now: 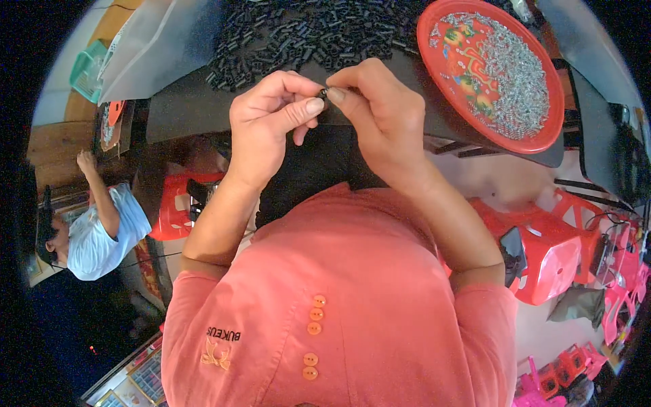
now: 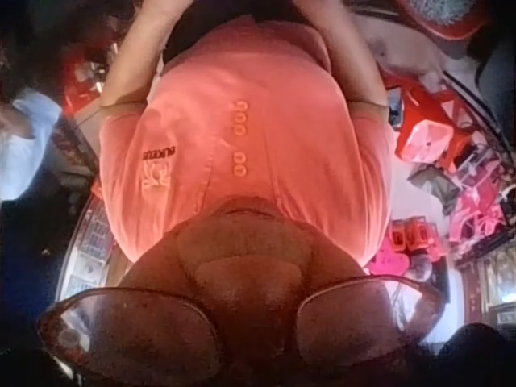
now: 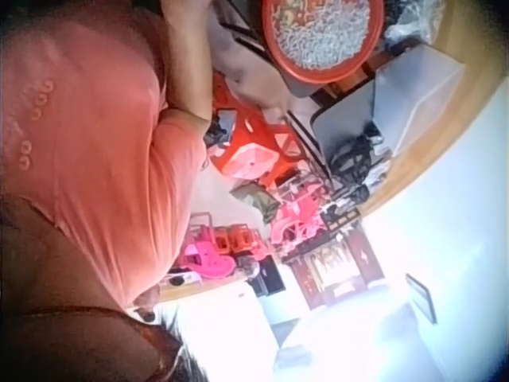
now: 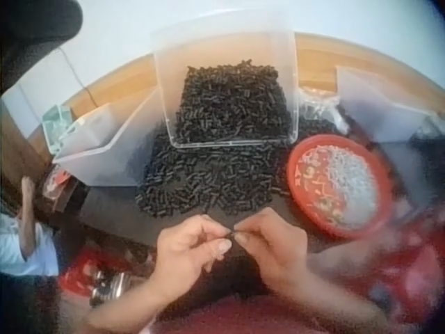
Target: The person assembles small plastic parts by hand, inserting metal pins into them.
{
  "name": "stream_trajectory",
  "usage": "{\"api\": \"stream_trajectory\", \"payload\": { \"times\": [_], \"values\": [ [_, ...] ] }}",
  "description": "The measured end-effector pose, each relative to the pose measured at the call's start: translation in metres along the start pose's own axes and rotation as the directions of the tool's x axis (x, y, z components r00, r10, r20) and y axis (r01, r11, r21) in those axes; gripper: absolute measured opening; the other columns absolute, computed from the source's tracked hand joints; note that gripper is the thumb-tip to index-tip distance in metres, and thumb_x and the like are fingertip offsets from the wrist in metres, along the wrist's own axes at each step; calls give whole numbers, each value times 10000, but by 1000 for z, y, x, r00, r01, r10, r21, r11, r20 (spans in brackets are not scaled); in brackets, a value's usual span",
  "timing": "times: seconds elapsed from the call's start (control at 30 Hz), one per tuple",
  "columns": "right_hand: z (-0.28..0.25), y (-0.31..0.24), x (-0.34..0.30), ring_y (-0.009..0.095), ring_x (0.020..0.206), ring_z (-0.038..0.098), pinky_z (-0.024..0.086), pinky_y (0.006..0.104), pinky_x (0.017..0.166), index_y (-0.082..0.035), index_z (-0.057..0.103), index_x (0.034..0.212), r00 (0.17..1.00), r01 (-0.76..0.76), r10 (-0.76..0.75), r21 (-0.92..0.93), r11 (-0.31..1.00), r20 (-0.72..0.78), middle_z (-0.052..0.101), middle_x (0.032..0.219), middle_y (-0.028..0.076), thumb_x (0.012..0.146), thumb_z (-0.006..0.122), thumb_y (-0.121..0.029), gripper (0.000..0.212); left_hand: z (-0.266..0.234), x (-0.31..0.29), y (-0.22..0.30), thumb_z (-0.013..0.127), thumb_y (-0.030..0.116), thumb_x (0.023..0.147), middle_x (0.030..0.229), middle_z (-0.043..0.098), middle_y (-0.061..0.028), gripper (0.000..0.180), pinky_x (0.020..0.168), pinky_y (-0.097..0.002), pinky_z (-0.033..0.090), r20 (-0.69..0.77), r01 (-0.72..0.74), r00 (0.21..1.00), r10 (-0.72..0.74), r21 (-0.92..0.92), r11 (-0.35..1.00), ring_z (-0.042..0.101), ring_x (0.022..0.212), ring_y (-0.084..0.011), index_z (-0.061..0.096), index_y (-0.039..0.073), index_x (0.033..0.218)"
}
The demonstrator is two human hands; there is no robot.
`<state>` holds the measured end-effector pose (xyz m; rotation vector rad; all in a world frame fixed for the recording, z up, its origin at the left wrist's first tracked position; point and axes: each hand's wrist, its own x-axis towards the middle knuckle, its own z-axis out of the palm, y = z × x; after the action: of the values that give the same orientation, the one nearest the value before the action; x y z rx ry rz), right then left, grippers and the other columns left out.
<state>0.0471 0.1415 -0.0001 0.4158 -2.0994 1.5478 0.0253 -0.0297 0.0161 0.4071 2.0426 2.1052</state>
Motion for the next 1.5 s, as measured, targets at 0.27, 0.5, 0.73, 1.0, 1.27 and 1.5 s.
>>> {"api": "stream_trajectory", "payload": {
  "times": [0.27, 0.5, 0.73, 1.0, 1.27, 1.5],
  "values": [
    [6, 8, -3, 250, 657, 624, 491, 334, 560, -47, 656, 889, 973, 232, -231, -167, 958, 23, 606, 776, 85, 780, 685, 5, 124, 0, -1, 1, 682, -11, 862, 779, 659, -59, 157, 448, -196, 442, 44, 159, 987, -155, -129, 979, 595, 608, -84, 673, -46, 1015],
    [3, 7, -2, 225, 649, 603, 452, 318, 537, -55, 692, 964, 842, 488, -540, -432, 759, 3, 604, 821, 89, 708, 693, -79, 257, -3, -3, 11, 652, 0, 891, 819, 678, -94, 118, 460, -211, 442, 101, 167, 983, -152, -168, 972, 586, 609, -102, 677, -54, 993],
    [-9, 6, -4, 234, 672, 606, 452, 326, 553, -56, 692, 1001, 865, 457, -501, -465, 758, 32, 613, 835, 88, 695, 692, -53, 306, 5, 12, 9, 652, 10, 892, 806, 668, -73, 113, 450, -212, 423, 159, 227, 968, -192, -245, 942, 571, 601, -96, 681, -47, 986],
    [-106, 21, 50, 314, 742, 638, 503, 423, 634, -98, 686, 905, 946, 309, -294, -636, 707, 133, 611, 776, 113, 720, 680, -56, 189, 6, 22, -3, 686, 12, 865, 778, 652, -49, 102, 450, -201, 411, 68, 116, 992, -104, -210, 971, 570, 612, -84, 687, -39, 954],
    [-125, 53, 78, 318, 882, 652, 517, 454, 766, -123, 690, 980, 865, 476, -25, -804, 356, 501, 633, 935, 79, 743, 675, -107, 238, 4, 21, -12, 688, -18, 850, 753, 625, -35, 92, 453, -199, 408, 72, 51, 997, -36, -212, 976, 569, 618, -83, 689, -29, 941],
    [-153, 58, 81, 342, 886, 635, 512, 467, 720, -117, 695, 975, 930, 239, 103, -797, 555, 352, 640, 942, 89, 827, 667, -144, 153, 3, 20, -12, 681, -41, 843, 756, 620, -38, 107, 461, -195, 408, 77, 46, 997, -29, -228, 973, 556, 598, -75, 682, -37, 949]
  ]
}}
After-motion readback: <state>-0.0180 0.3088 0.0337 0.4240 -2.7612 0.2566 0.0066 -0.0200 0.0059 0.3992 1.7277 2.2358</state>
